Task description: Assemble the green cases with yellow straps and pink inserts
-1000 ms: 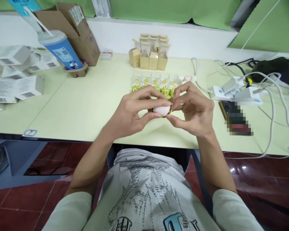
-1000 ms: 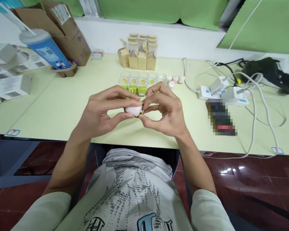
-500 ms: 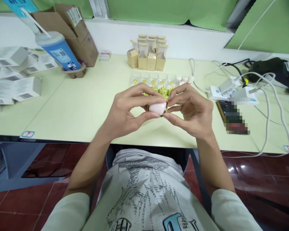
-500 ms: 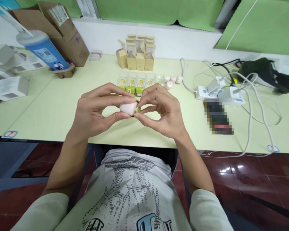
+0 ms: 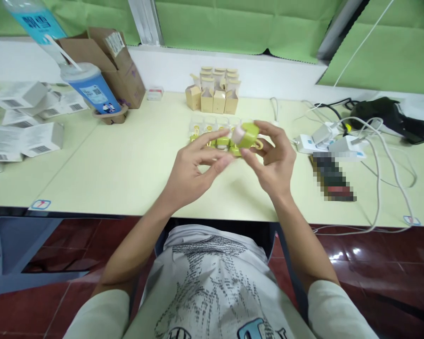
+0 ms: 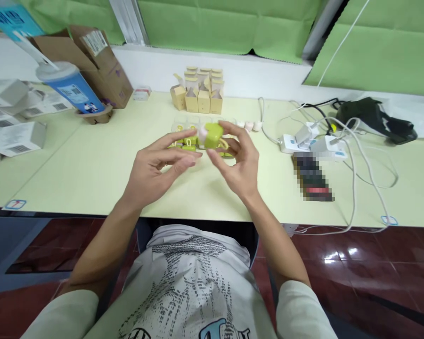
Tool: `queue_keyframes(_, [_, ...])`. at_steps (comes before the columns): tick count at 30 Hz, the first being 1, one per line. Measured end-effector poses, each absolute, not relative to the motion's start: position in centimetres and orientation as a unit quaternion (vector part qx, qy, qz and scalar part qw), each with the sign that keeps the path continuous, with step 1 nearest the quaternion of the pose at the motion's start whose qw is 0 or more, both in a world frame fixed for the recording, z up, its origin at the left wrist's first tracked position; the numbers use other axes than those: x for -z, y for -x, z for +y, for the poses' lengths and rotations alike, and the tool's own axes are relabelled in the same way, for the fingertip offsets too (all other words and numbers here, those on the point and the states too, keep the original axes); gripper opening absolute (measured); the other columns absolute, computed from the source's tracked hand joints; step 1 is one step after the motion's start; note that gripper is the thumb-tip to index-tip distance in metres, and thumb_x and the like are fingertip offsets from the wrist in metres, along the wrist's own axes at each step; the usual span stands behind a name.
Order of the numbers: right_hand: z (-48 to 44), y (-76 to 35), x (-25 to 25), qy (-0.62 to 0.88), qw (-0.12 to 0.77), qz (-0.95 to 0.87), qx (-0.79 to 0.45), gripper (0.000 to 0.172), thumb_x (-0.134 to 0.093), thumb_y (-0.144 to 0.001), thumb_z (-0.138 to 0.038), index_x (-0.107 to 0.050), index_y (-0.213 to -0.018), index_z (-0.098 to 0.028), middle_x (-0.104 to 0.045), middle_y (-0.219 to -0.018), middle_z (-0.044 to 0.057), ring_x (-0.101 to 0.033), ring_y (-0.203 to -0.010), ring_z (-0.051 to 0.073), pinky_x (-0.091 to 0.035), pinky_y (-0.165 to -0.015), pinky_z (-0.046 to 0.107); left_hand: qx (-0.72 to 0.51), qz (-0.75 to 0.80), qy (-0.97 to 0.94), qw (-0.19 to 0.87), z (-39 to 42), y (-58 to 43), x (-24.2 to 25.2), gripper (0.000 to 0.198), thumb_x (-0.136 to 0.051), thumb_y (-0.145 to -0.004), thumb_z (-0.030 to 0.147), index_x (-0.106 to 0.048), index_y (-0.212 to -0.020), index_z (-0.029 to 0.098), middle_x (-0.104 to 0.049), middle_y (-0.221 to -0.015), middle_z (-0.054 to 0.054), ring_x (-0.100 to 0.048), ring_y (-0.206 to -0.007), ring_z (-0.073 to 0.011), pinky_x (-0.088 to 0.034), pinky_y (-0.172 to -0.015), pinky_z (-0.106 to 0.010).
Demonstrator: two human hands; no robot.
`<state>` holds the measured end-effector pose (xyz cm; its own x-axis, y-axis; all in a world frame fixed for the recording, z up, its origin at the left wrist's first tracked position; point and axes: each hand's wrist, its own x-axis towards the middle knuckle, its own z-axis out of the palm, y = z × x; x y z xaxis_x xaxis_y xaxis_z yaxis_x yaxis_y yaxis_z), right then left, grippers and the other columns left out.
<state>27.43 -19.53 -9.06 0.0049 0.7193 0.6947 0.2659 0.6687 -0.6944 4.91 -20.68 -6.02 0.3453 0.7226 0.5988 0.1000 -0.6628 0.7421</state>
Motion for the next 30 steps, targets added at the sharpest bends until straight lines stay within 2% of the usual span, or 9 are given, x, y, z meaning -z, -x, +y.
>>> queue_keyframes(3, [-18.6, -29.0, 9.6, 0.391, 0.602, -0.668, -0.195, 0.065, -0.080, -0.100, -0.068, -0.064, -0.157, -0.042, -0.066, -0.150, 0.007, -0.077, -0.124, 0.029, -0.072, -0.103, 0.049, -0.483, 0.291, -0.776, 0.284, -20.9, -3.9, 4.8, 0.028, -0.078, -0.107, 0.047, -0.089, -0.096, 0.024, -0.085, -0.124, -0.009, -0.082, -0.108, -0.0212, -0.071, -0.074, -0.027])
queue_keyframes(7, [-17.0, -31.0, 9.3, 0.403, 0.525, -0.724, -0.193, 0.059, -0.082, -0.100, -0.053, -0.070, -0.154, -0.034, -0.069, -0.140, 0.009, -0.077, -0.109, 0.024, -0.071, -0.097, 0.044, -0.511, 0.380, -0.746, 0.196, -17.9, -1.3, 5.7, 0.030, -0.078, -0.105, 0.050, -0.086, -0.096, 0.022, -0.082, -0.114, -0.008, -0.077, -0.100, -0.0187, -0.064, -0.067, -0.023])
queue_keyframes(9, [-15.5, -31.4, 8.8, 0.395, 0.454, -0.780, -0.174, 0.059, -0.083, -0.097, -0.044, -0.072, -0.153, -0.029, -0.073, -0.135, 0.010, -0.076, -0.100, 0.024, -0.071, -0.092, 0.045, -0.480, 0.428, -0.749, 0.157, -15.5, 0.3, 7.3, 0.031, -0.078, -0.103, 0.053, -0.085, -0.108, 0.022, -0.078, -0.119, -0.009, -0.075, -0.099, -0.0185, -0.062, -0.065, -0.023])
queue_keyframes(12, [-12.9, -31.0, 7.9, 0.371, 0.337, -0.854, -0.142, 0.058, -0.081, -0.092, -0.032, -0.074, -0.149, -0.022, -0.077, -0.130, 0.014, -0.075, -0.091, 0.026, -0.067, -0.092, 0.049, -0.424, 0.464, -0.769, 0.118, -12.1, 2.5, 9.8, 0.051, -0.084, -0.096, 0.059, -0.080, -0.131, 0.023, -0.068, -0.132, -0.014, -0.073, -0.108, -0.0226, -0.064, -0.068, -0.027])
queue_keyframes(16, [-11.3, -29.6, 7.9, 0.365, 0.239, -0.893, -0.107, 0.049, -0.068, -0.095, -0.018, -0.075, -0.143, -0.014, -0.078, -0.130, 0.020, -0.075, -0.109, 0.037, -0.060, -0.102, 0.055, -0.354, 0.472, -0.801, 0.105, -9.9, 3.5, 12.1, 0.081, -0.081, -0.092, 0.076, -0.066, -0.152, 0.024, -0.058, -0.146, -0.018, -0.073, -0.098, -0.0203, -0.065, -0.070, -0.031])
queue_keyframes(19, [-11.4, -29.0, 8.9, 0.368, 0.202, -0.905, -0.074, 0.047, -0.062, -0.097, -0.015, -0.075, -0.142, -0.015, -0.078, -0.129, 0.021, -0.068, -0.122, 0.042, -0.056, -0.103, 0.056, -0.351, 0.461, -0.805, 0.128, -9.7, 3.3, 13.3, 0.093, -0.073, -0.090, 0.090, -0.060, -0.154, 0.024, -0.056, -0.150, -0.017, -0.073, -0.090, -0.0170, -0.063, -0.068, -0.030])
queue_keyframes(24, [-11.4, -29.0, 10.4, 0.377, 0.159, -0.912, -0.036, 0.046, -0.056, -0.098, -0.013, -0.076, -0.140, -0.010, -0.078, -0.121, 0.022, -0.064, -0.113, 0.041, -0.052, -0.097, 0.052, -0.373, 0.438, -0.806, 0.140, -9.7, 2.8, 14.6, 0.090, -0.066, -0.089, 0.097, -0.069, -0.137, 0.022, -0.058, -0.141, -0.015, -0.071, -0.090, -0.0163, -0.065, -0.076, -0.032])
queue_keyframes(27, [-11.3, -28.9, 10.8, 0.388, 0.185, -0.902, -0.044, 0.041, -0.054, -0.100, -0.013, -0.076, -0.135, -0.009, -0.077, -0.121, 0.022, -0.066, -0.115, 0.040, -0.053, -0.099, 0.051, -0.370, 0.436, -0.809, 0.135, -9.6, 2.8, 14.7, 0.088, -0.063, -0.089, 0.100, -0.073, -0.127, 0.022, -0.061, -0.136, -0.015, -0.071, -0.089, -0.0172, -0.066, -0.080, -0.035])
queue_keyframes(30, [-11.6, -28.7, 10.9, 0.398, 0.226, -0.887, -0.062, 0.038, -0.052, -0.103, -0.015, -0.076, -0.131, -0.011, -0.073, -0.134, 0.023, -0.069, -0.119, 0.037, -0.055, -0.103, 0.048, -0.375, 0.436, -0.808, 0.131, -9.6, 2.8, 14.7, 0.089, -0.060, -0.088, 0.101, -0.073, -0.126, 0.022, -0.062, -0.135, -0.015, -0.071, -0.089, -0.0184, -0.066, -0.079, -0.036])
